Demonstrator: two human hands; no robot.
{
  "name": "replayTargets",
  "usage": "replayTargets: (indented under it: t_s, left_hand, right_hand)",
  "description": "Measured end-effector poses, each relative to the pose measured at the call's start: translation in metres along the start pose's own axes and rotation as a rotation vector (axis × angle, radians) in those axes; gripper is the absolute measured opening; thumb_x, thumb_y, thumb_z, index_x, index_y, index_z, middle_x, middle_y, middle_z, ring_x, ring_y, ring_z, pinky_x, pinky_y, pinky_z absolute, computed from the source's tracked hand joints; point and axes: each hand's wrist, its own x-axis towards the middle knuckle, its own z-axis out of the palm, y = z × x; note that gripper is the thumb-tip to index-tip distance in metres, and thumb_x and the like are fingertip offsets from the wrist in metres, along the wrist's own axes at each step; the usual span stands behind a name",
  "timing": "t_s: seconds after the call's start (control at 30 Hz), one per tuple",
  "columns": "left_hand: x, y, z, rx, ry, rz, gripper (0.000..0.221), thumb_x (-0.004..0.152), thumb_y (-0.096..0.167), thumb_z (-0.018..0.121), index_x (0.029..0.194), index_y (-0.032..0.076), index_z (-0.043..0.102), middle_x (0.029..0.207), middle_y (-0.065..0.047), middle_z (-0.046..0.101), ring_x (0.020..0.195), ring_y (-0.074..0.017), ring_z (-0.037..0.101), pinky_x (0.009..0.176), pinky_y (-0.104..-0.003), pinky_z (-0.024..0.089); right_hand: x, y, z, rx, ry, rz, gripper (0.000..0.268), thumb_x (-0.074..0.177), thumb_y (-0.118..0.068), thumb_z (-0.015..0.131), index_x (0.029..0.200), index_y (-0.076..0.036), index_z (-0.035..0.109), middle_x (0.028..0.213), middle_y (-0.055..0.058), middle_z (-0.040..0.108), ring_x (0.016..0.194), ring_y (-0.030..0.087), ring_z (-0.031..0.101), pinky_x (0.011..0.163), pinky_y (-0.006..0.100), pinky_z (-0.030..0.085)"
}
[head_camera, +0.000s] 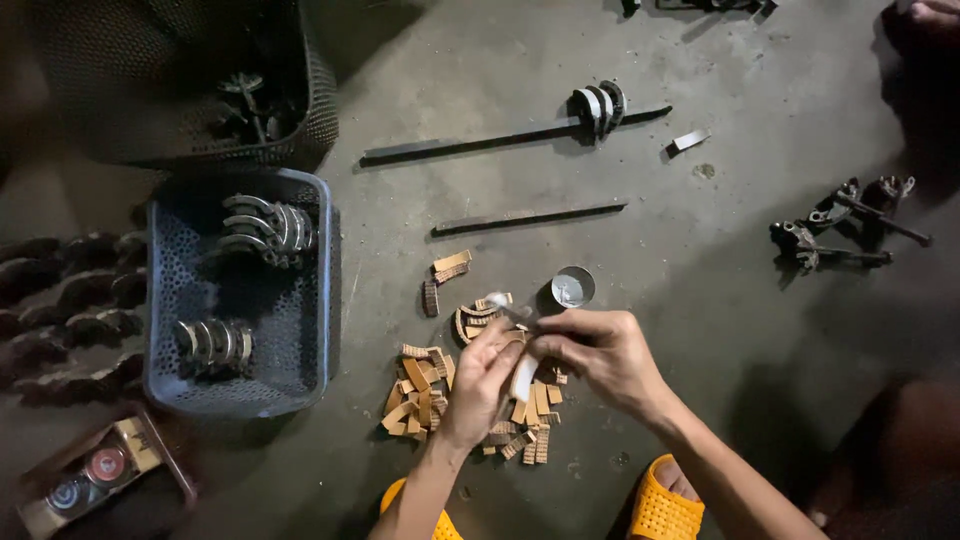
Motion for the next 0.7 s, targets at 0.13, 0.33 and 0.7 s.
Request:
replayTargets:
  t_s: [0.13,0.33,0.7]
  left_hand:
    - [-0.008,-0.017,0.001,0.889,0.223,0.424,0.066,0.083,-0.008,0.067,0.144,0.001,0.043,0.121,-0.020,0.070,0.102,-0.0281,0.074,0.090,-0.036,0.067]
    - [-0.008,-0.024,-0.004,1.177,0.328,0.774,0.027,0.087,0.000,0.075,0.112,0.001,0.067,0.104,-0.012,0.077,0.079,-0.0186,0.074,0.067,-0.028,0.067]
    - [-0.007,-0.003,-0.001,1.178,0.337,0.744,0.026,0.083,0.001,0.078,0.101,0.001,0.060,0.104,-0.017,0.076,0.086,-0.0226,0.077,0.076,-0.029,0.069]
  right_hand:
    - [-0.004,0.014,-0.006,0.014,0.234,0.118,0.019,0.084,-0.002,0.077,0.101,0.002,0.081,0.069,0.007,0.073,0.052,0.010,0.057,0.044,0.022,0.046]
    - [-0.005,0.017,-0.007,-0.019,0.307,0.062,0.016,0.088,-0.007,0.073,0.101,-0.001,0.079,0.069,0.008,0.074,0.049,0.011,0.059,0.040,0.022,0.048]
    - [-0.027,0.042,-0.007,0.081,0.057,0.286,0.018,0.090,-0.011,0.071,0.092,0.003,0.083,0.057,0.009,0.071,0.041,0.012,0.054,0.034,0.026,0.041]
